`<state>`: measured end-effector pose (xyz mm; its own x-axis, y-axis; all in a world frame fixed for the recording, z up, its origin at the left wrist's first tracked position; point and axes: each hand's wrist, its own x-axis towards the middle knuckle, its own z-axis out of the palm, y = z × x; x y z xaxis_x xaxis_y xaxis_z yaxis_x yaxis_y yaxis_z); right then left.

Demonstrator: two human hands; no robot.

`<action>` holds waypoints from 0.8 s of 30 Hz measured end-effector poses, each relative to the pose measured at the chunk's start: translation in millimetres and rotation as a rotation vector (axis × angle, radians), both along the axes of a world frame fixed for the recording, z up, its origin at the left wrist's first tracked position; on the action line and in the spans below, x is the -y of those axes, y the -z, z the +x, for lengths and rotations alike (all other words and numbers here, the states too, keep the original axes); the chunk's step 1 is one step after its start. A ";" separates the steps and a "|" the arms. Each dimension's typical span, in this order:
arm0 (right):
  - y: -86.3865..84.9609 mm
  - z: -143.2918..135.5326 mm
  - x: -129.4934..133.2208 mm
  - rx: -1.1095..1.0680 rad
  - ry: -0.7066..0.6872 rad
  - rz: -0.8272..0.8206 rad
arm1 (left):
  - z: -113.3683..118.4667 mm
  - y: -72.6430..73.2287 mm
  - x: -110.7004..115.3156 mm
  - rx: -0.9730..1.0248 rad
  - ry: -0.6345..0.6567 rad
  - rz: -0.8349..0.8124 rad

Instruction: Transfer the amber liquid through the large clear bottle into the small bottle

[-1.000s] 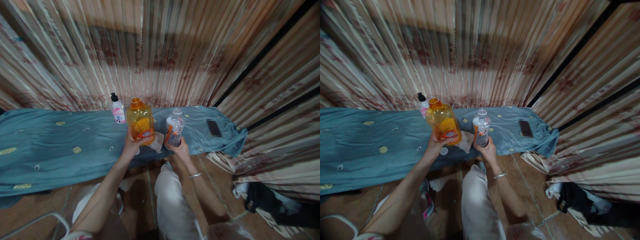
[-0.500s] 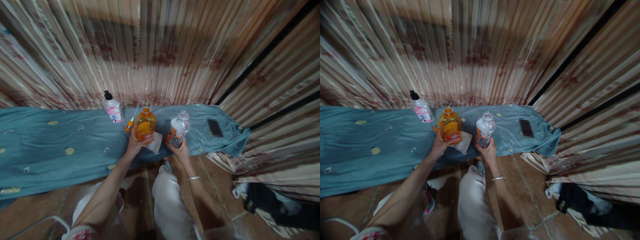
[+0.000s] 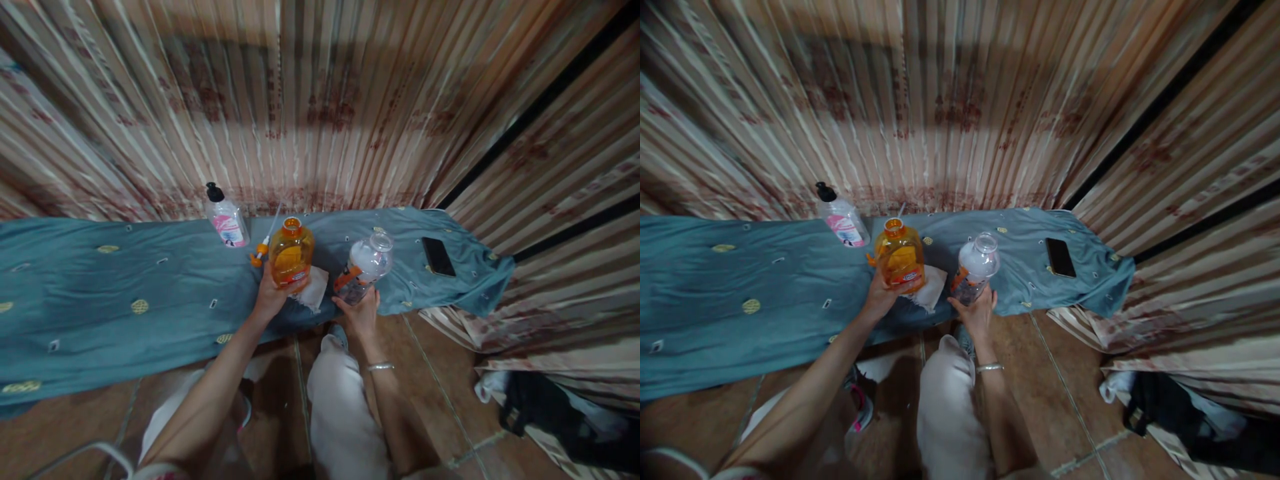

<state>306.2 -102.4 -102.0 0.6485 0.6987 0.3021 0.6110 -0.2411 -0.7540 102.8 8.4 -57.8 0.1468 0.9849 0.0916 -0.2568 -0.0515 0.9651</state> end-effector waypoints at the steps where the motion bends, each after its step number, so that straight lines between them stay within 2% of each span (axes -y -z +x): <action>1: -1.8 -0.8 -0.7 -0.034 0.017 -0.004 | -0.1 -0.8 0.7 -0.001 -0.003 0.001; 6: -21.6 -3.9 7.6 -0.216 0.063 -0.089 | -0.8 0.1 2.0 -0.017 -0.015 0.011; 12: -42.7 -6.4 40.1 -0.244 0.108 -0.185 | -1.4 2.5 1.5 0.021 0.003 -0.007; 15: -43.5 -8.8 52.0 -0.287 0.071 -0.177 | -1.5 -0.3 2.3 0.028 0.007 0.001; 20: -35.7 -14.0 61.8 -0.379 0.040 -0.119 | -2.2 -6.8 4.9 0.021 0.018 0.007; 24: -31.1 -14.1 70.3 -0.468 0.001 -0.072 | -5.2 -7.8 5.1 -0.059 -0.003 0.021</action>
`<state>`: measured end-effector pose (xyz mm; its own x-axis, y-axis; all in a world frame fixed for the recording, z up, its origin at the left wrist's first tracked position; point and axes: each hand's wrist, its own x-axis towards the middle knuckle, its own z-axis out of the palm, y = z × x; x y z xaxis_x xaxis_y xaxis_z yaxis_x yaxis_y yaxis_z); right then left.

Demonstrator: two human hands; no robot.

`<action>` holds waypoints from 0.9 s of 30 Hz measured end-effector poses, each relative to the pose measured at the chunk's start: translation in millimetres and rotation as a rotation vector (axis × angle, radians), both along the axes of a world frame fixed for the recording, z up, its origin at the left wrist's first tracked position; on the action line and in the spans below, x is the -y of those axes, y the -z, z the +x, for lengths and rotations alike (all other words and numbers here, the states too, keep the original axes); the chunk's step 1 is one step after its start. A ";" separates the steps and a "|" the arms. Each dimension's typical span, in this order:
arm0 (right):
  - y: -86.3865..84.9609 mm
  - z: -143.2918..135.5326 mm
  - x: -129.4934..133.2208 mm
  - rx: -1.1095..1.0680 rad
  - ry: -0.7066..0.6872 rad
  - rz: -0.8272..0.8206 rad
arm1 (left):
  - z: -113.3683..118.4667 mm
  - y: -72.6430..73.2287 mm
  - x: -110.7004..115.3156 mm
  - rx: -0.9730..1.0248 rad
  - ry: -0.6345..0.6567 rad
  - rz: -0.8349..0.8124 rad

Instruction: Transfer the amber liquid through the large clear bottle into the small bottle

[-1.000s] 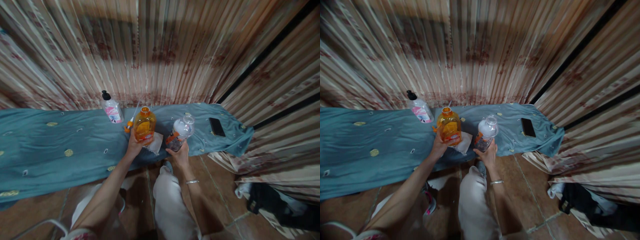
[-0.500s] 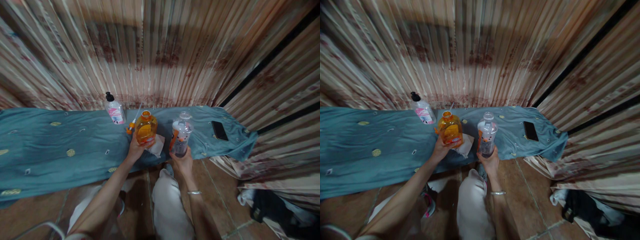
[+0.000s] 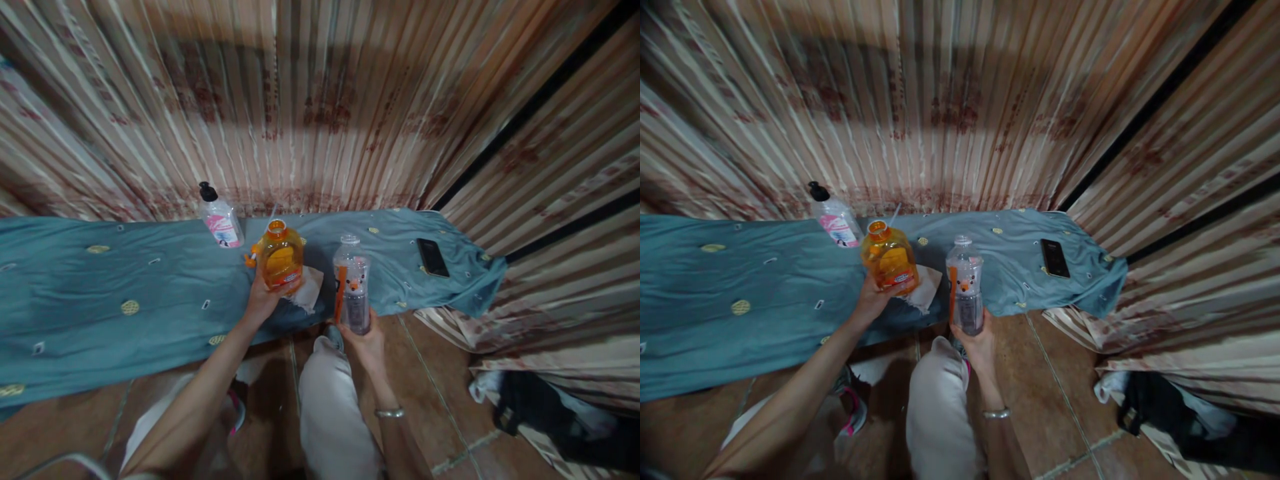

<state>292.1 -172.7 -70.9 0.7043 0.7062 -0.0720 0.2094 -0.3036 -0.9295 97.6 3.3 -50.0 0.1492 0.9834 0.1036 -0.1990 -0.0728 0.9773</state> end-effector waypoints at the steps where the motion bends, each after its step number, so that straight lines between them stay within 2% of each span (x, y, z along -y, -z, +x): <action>1: 0.9 0.5 2.2 -0.024 -0.001 0.002 | -0.9 0.8 -0.4 -0.022 -0.011 0.003; 5: 5.7 3.1 8.3 -0.118 -0.010 0.018 | -3.2 5.9 -2.6 -0.032 -0.033 -0.012; 15: 21.0 14.0 11.7 -0.517 -0.028 0.242 | -7.9 17.7 -9.7 -0.105 -0.052 0.003; 23: 29.6 21.5 14.4 -0.740 -0.051 0.338 | -7.5 16.2 -8.8 -0.049 -0.045 -0.036; 27: 24.9 21.6 17.7 -0.810 -0.025 0.370 | -5.3 13.9 -7.2 -0.025 -0.029 -0.055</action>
